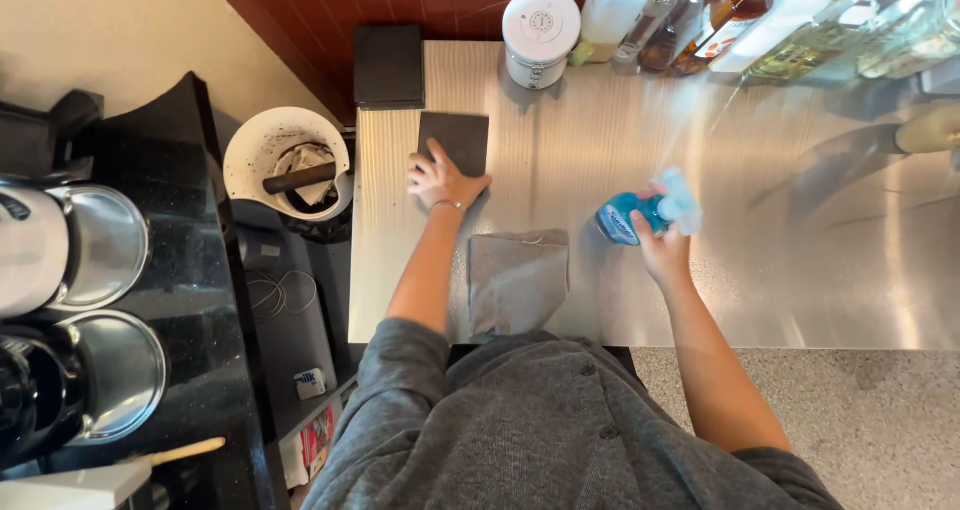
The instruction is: Cleaning coffee grounds from the floor and wiping down stainless steel counters with cleaning spray and a cloth.
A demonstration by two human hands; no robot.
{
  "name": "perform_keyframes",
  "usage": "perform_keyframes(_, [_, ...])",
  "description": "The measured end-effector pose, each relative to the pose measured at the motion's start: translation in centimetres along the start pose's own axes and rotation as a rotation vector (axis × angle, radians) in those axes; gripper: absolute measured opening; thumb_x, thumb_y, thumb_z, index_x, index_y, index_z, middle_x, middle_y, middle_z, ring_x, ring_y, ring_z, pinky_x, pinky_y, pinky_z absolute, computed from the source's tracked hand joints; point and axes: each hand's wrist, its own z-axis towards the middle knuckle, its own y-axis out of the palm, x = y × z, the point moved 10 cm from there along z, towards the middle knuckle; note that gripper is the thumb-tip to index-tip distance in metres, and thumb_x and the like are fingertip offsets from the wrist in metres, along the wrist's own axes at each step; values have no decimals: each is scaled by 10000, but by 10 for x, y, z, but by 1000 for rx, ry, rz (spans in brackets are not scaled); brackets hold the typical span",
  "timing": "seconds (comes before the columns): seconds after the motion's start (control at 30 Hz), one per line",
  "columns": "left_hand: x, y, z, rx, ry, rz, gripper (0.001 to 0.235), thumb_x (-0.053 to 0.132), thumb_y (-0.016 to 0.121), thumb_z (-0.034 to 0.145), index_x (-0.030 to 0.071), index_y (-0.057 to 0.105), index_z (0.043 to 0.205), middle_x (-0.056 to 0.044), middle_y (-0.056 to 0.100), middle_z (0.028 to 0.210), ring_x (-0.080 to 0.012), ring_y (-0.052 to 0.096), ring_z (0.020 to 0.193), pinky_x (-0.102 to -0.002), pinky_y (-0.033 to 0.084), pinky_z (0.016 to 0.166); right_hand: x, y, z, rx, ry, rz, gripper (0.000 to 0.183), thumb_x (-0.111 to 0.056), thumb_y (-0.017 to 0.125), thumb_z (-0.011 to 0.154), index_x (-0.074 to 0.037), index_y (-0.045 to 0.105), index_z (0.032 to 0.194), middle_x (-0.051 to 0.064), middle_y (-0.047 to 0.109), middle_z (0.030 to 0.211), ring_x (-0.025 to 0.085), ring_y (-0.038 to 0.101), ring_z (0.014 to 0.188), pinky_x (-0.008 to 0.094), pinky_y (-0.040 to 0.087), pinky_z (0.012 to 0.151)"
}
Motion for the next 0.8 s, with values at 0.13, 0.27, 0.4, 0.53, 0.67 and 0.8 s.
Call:
perform_keyframes(0.13, [53, -8, 57, 98, 46, -31, 1281, 716, 841, 636, 67, 227, 1554, -287, 244, 1603, -481, 367, 1404, -613, 375, 1079, -3, 4, 7, -8, -9, -48, 414, -109, 720, 999, -39, 528, 1360, 88, 644, 1238, 199, 612, 1220, 365, 479, 1100])
perform_keyframes(0.27, [67, -23, 79, 187, 48, -20, 1229, 741, 799, 660, 45, 244, 1508, -244, 240, 1580, -485, 369, 1371, -587, 412, 1032, -9, 5, 1, -34, 4, -53, 363, -123, 720, 1008, -39, 545, 1316, 94, 640, 1231, 205, 611, 1219, 371, 482, 1098])
perform_keyframes(0.4, [73, -26, 69, 382, 166, -56, 1120, 793, 756, 705, 3, 361, 1393, -249, 385, 1489, -489, 443, 1326, -595, 454, 964, -10, 0, -2, -44, -34, -163, 337, -117, 735, 1001, -35, 593, 1295, 110, 649, 1237, 212, 620, 1219, 375, 495, 1091])
perform_keyframes(0.53, [29, 77, 87, -45, 125, -323, 1166, 768, 619, 815, -46, 304, 1588, -260, 688, 1246, -371, 707, 1131, -494, 591, 942, -41, -1, 12, 16, -99, -82, 462, -126, 740, 984, -17, 533, 1381, 92, 645, 1235, 192, 630, 1201, 358, 484, 1081])
perform_keyframes(0.67, [16, 166, 132, -242, -65, -1153, 926, 690, 735, 827, -26, 563, 1389, -259, 648, 1353, -270, 643, 1038, -454, 506, 937, -34, 1, 4, -10, -23, -34, 518, -131, 734, 976, -18, 515, 1431, 63, 664, 1174, 153, 642, 1061, 307, 489, 931])
perform_keyframes(0.8, [63, 123, 142, -474, 65, -1734, 872, 593, 650, 836, 154, 358, 1531, 15, 403, 1481, -203, 665, 1122, -434, 512, 887, -14, 11, 15, -71, 88, -98, 405, -110, 717, 993, -30, 589, 1369, 52, 715, 1083, 135, 642, 984, 278, 481, 826])
